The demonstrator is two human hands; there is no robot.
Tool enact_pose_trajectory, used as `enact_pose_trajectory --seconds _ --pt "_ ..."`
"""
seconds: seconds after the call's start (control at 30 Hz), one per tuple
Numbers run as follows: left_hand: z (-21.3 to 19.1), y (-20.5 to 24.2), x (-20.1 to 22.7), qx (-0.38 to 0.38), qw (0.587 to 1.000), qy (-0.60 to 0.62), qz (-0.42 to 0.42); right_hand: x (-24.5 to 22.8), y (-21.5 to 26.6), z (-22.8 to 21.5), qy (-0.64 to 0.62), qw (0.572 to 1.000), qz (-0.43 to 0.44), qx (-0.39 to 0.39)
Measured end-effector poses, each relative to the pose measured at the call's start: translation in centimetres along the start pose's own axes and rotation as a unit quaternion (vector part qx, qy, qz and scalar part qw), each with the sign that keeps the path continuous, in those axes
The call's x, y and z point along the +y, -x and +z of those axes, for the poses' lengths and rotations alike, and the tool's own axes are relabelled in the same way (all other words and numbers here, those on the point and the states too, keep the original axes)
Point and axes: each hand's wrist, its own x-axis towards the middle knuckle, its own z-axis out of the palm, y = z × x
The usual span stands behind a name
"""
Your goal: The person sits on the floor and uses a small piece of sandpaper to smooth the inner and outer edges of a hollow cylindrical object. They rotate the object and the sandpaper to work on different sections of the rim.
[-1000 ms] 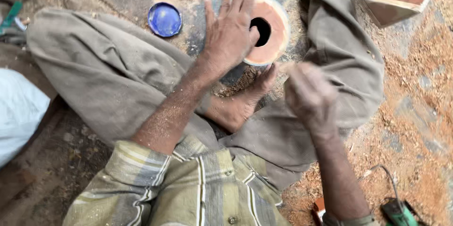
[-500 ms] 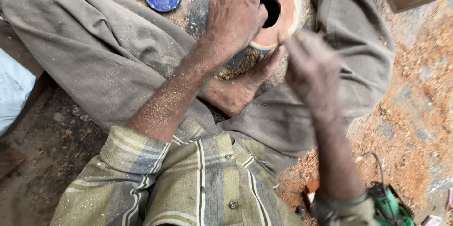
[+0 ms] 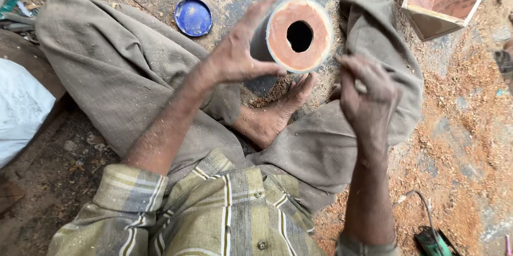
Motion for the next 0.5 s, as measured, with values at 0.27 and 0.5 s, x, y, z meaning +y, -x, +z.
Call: enact_pose_trajectory --seconds 0.27,0.5 --pt "3.2 0.7 -0.5 0.002 0.977 -0.212 0.001 2.9 -0.2 3.4 0.235 0.927 -0.293 -0.024" --pt "1.9 0.3 0.7 -0.003 0.968 -0.25 -0.015 2.5 -1.5 -0.5 0.118 0.982 -0.144 -0.039"
